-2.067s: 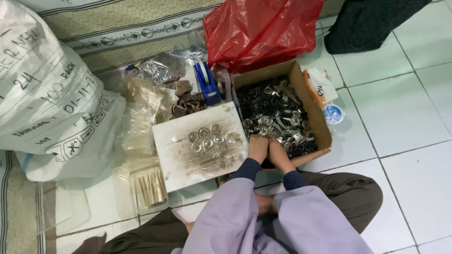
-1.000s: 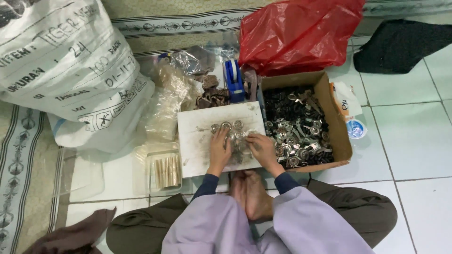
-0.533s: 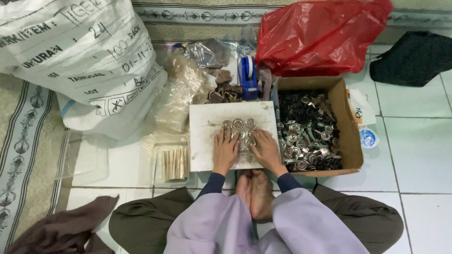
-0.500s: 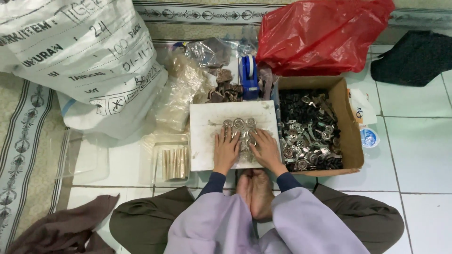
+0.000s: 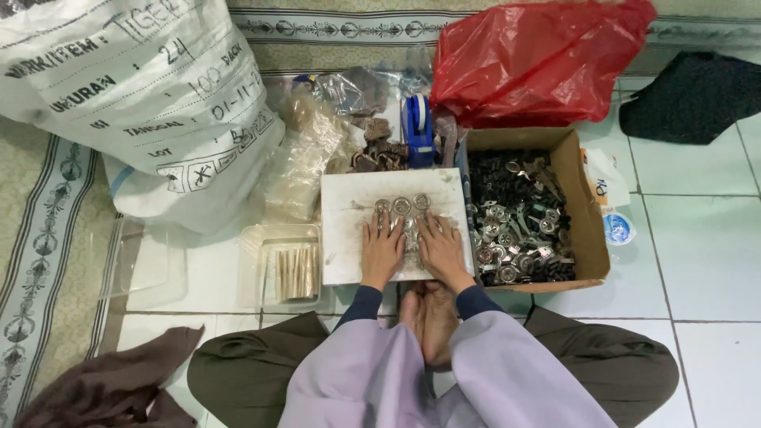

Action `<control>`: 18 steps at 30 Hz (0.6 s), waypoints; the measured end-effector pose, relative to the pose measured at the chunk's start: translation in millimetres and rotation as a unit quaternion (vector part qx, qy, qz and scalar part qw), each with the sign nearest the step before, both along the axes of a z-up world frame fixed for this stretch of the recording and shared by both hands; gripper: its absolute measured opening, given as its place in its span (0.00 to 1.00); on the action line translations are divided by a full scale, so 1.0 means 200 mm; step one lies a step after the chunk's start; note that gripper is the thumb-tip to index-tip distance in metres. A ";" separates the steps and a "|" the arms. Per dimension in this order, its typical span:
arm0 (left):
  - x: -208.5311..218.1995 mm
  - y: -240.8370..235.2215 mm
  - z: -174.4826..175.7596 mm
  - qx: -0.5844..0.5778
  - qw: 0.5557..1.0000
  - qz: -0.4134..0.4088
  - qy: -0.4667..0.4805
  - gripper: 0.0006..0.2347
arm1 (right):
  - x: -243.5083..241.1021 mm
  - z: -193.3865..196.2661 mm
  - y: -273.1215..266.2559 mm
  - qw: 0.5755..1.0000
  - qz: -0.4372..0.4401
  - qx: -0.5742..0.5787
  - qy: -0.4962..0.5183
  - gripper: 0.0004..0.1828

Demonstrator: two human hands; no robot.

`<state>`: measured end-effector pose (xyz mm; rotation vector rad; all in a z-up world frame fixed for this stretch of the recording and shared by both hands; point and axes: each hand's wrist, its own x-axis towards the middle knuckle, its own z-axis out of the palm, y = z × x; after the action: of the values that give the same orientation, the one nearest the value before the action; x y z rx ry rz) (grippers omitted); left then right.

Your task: The person is sitting on the floor, picking up small metal buckles from a box and packing them into a small plastic bag.

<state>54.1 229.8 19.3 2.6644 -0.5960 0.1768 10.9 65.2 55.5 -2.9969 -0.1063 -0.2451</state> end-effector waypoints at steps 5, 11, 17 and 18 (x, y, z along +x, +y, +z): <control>-0.01 -0.01 -0.01 0.024 1.000 -0.007 0.002 0.21 | 0.02 -0.07 -0.07 0.997 -0.001 0.071 0.025 0.28; 0.03 -0.12 0.09 -0.026 0.999 -0.028 0.032 0.25 | 0.02 0.30 -0.21 0.887 -0.073 0.455 0.026 0.27; -0.01 -0.67 0.36 -0.102 0.983 -0.133 0.078 0.22 | 0.00 0.11 -0.62 0.805 -0.188 0.561 -0.039 0.31; -0.02 -0.79 0.35 -0.095 0.978 -0.167 0.084 0.21 | -0.02 0.13 -0.66 0.788 -0.214 0.576 -0.030 0.32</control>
<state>49.9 70.8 89.9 2.3268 -0.9074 -0.0834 6.0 -66.5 80.7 -1.7343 0.5311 -0.2980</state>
